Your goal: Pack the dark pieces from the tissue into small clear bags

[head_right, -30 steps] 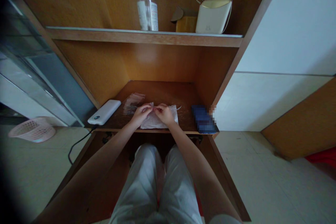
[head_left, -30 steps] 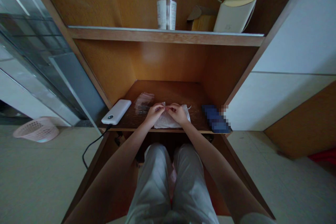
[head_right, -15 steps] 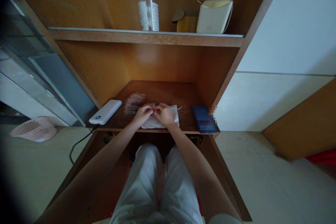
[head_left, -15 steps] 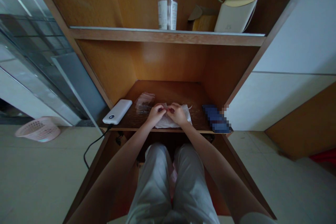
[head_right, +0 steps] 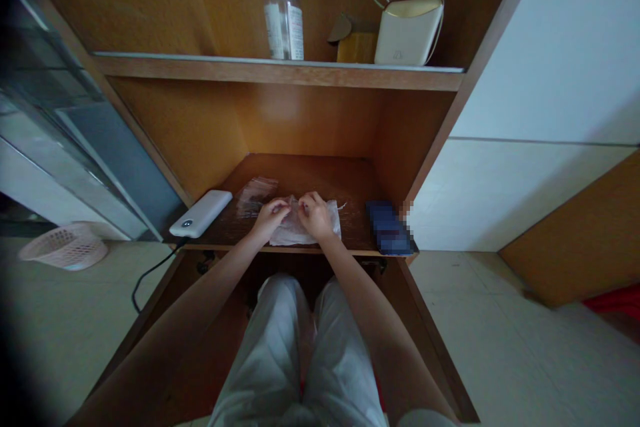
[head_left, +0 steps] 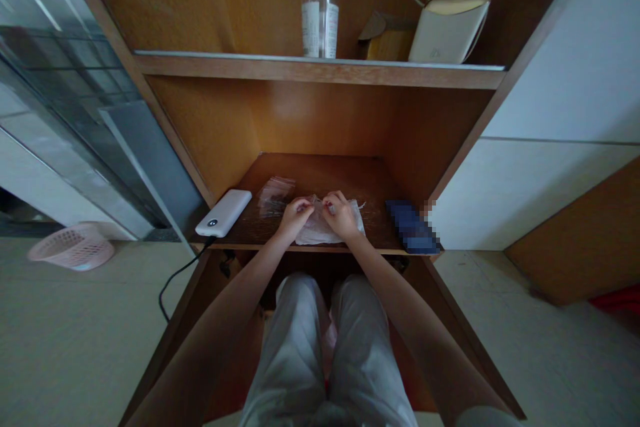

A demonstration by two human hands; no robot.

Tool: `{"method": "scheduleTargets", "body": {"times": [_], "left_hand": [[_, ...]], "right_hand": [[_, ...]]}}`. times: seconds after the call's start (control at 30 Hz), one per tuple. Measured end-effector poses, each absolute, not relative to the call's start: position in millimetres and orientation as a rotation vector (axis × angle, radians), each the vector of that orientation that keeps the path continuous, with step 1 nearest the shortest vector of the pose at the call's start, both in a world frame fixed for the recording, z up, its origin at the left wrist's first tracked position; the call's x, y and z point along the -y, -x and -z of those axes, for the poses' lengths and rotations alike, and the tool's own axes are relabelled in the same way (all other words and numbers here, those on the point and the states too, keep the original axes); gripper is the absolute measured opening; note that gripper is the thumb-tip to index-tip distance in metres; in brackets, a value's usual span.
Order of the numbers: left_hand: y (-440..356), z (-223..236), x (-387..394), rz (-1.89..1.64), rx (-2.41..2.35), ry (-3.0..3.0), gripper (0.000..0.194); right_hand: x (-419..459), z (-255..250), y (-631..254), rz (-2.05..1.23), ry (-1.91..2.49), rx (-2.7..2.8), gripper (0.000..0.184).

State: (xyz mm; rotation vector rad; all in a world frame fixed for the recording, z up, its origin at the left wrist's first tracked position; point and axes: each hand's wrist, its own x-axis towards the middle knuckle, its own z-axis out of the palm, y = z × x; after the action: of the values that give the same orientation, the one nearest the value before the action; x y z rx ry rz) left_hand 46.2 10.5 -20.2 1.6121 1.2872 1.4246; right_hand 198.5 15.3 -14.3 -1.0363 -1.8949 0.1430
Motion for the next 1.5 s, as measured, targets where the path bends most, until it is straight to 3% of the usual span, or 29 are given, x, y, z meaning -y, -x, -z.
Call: {"method": "scheduleTargets", "body": {"times": [0.2,0.37,0.6,1.07,1.5], "left_hand": [[-47.6,18.1,-7.8,-1.438,-1.226,-1.522,0.015],[-48.6,14.7,-5.9,-1.617,-1.179,-1.137,0.032],[-46.3,16.8,-12.4,-1.629,-1.061,-0.939,0.018],[-48.1,15.2,-8.7,-1.561,-1.120,-0.962,0.021],[-36.7,11.3,0.3,-1.429,-1.238,-1.022,0.022]], "right_hand": [[-20.7,19.4,-199.3,-0.235,0.994,1.919,0.029],[-22.0,17.2,-204.5,-0.411,0.951,1.695,0.018],[-17.9,5.9,-207.0,-0.545,0.977,1.560,0.020],[-36.2,10.3,-213.1,-0.992,0.989,1.448,0.026],[-26.9,18.6,-214.9,-1.093,1.027,1.440,0.029]]}}
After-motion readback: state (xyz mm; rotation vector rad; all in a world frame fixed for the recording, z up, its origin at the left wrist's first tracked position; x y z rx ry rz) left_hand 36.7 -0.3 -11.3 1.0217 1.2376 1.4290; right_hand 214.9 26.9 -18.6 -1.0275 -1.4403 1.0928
